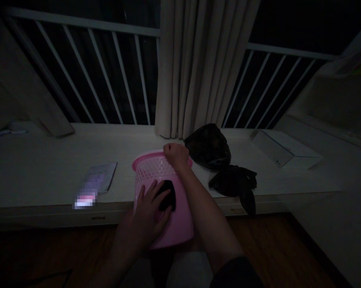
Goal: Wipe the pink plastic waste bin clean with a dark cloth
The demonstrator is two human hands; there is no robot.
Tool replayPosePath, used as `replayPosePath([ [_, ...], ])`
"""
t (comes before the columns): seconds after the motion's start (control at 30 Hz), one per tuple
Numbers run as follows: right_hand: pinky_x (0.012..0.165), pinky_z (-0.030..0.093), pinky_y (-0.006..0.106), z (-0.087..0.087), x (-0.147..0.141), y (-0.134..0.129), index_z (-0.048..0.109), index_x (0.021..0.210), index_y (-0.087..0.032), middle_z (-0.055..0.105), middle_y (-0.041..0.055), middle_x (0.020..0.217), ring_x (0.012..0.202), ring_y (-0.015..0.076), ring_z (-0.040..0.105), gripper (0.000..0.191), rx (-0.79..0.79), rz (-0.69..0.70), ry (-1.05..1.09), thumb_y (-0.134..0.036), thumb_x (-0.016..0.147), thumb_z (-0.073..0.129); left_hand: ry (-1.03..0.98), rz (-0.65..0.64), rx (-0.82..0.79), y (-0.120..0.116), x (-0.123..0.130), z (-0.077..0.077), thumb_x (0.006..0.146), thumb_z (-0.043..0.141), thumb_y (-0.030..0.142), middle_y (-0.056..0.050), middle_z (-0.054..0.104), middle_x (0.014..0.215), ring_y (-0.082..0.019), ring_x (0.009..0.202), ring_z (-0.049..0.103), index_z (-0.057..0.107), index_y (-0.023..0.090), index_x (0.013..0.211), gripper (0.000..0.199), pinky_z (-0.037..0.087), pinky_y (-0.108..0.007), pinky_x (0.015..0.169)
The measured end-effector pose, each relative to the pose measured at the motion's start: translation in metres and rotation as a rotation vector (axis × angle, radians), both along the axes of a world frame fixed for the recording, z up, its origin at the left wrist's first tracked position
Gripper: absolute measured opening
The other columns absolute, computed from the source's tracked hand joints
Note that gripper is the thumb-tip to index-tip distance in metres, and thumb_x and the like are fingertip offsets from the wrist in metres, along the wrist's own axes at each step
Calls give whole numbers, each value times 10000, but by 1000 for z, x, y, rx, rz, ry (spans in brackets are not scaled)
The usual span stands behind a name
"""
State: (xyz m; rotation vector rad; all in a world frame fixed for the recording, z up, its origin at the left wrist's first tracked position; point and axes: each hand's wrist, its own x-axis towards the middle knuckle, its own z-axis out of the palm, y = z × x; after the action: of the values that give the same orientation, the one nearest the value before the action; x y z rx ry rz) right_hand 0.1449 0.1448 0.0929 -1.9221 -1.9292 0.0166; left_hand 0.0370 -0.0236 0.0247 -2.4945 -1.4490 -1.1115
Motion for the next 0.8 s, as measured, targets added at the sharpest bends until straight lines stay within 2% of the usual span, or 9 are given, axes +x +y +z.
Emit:
replayPosePath([
  [0.13,809,447,294,1,0,-1,759,1010,-220,750,99,1012,956,238,688,442,1,-2,1,-328,948,335,14,33,-43,3,-5,4,877,540,238,-125,494,1430,-322,1359,413,490,214,1276,403,348,-666,1066],
  [0.27,805,445,279,2,0,-2,759,1004,-218,750,97,1018,967,229,685,436,-5,-9,0,-326,949,340,-7,92,-79,7,-9,6,904,517,263,-151,474,1443,-322,1367,403,478,191,1261,366,342,-662,1071],
  [0.4,815,440,267,2,0,-2,757,1018,-215,748,98,1029,978,224,681,433,-9,-13,-6,-330,948,345,-14,82,-71,5,-9,2,901,515,249,-155,465,1450,-309,1392,366,483,177,1206,315,348,-617,1097],
  [0.53,820,434,263,1,-1,-2,763,1004,-219,749,94,1022,979,220,680,442,-10,-3,-5,-329,948,338,-63,78,-49,3,-10,0,883,522,227,-146,505,1414,-303,1382,385,497,185,1157,279,353,-631,1088],
  [0.8,807,438,274,-1,-1,-1,766,984,-225,752,84,1007,959,224,686,437,1,3,6,-334,946,344,-56,84,-94,0,-13,4,890,508,215,-112,482,1443,-277,1396,368,497,200,1230,341,357,-603,1106],
])
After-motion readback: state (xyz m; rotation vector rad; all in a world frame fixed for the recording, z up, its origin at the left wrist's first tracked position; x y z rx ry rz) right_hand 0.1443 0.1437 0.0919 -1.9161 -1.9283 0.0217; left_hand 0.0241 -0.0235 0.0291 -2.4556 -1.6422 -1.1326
